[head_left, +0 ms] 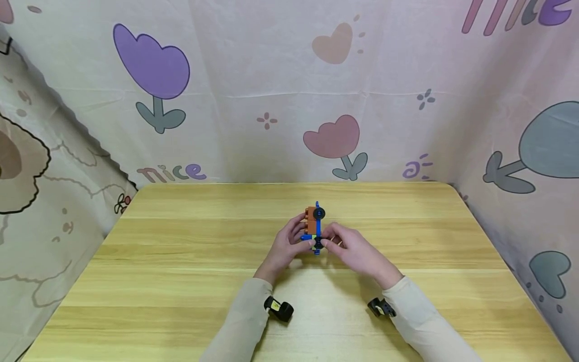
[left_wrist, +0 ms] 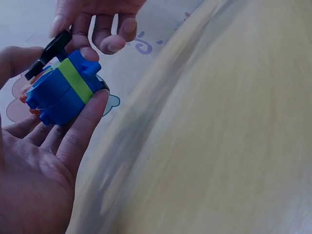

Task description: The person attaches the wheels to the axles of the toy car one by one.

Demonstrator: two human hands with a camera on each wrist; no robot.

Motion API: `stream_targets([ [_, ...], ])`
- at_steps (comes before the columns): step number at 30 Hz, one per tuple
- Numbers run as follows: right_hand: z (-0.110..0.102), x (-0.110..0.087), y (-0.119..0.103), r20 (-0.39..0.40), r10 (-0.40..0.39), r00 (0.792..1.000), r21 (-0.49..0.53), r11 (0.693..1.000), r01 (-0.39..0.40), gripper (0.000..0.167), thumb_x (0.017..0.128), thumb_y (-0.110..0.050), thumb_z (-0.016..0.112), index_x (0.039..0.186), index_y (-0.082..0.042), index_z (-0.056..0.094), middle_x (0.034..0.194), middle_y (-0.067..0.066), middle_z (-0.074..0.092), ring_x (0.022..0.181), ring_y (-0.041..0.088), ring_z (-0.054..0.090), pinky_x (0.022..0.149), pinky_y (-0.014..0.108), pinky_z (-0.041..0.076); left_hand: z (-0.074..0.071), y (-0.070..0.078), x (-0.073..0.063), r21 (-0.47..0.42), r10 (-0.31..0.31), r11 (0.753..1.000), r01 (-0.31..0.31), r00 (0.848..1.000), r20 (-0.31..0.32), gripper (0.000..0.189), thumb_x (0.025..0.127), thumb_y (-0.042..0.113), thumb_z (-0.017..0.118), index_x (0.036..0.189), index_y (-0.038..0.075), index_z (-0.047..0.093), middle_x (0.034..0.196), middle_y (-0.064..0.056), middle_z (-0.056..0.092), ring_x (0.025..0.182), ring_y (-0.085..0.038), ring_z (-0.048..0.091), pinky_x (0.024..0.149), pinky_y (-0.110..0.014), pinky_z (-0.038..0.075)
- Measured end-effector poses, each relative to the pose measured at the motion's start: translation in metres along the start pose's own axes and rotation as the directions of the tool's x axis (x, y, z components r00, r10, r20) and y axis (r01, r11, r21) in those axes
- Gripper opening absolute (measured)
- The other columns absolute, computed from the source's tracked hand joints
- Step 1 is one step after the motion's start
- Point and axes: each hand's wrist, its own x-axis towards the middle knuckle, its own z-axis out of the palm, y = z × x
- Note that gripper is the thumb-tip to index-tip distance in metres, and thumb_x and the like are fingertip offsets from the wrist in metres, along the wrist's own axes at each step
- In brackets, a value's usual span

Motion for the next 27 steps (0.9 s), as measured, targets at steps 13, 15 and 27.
stream_targets([
  [13, -0.0038, 0.0008, -0.0013, 0.068, 0.05, 0.996, 0.171, 0.983, -0.061, 0.016, 0.103, -0.016, 0.053, 0.109, -0.005, 0.063, 0.095, 0.005, 0.066, 0.09, 0.032, 0.064, 0.076, 0.041, 0.053, 0.0018, 0.0027, 0.001, -0.012, -0.019, 1.0, 0.019, 1.0, -0.015, 0.074, 0.09, 0.005, 0.067, 0.154, 0.007, 0.03, 0.147, -0.021, 0.043, 0.136, -0.033, 0.04, 0.109, -0.038, 0.033],
  [15, -0.0034, 0.0008, 0.0003, 0.065, 0.05, 0.997, 0.188, 0.98, -0.061, 0.017, 0.103, -0.015, 0.053, 0.108, -0.003, 0.063, 0.095, 0.005, 0.066, 0.089, 0.032, 0.065, 0.077, 0.042, 0.054, 0.0026, 0.0029, 0.0013, 0.004, -0.026, 1.0, 0.026, 1.0, -0.017, 0.074, 0.091, 0.006, 0.068, 0.154, 0.007, 0.03, 0.148, -0.021, 0.041, 0.136, -0.033, 0.039, 0.11, -0.038, 0.032],
  [27, -0.0022, 0.0035, 0.0043, 0.027, 0.063, 0.998, 0.266, 0.961, -0.068, 0.014, 0.102, -0.013, 0.054, 0.106, -0.002, 0.062, 0.098, 0.009, 0.065, 0.09, 0.029, 0.066, 0.081, 0.048, 0.055, 0.0054, 0.0064, 0.0038, -0.01, -0.03, 1.0, 0.03, 0.999, -0.012, 0.074, 0.092, 0.01, 0.068, 0.154, 0.009, 0.029, 0.149, -0.018, 0.041, 0.137, -0.032, 0.038, 0.099, -0.039, 0.045],
])
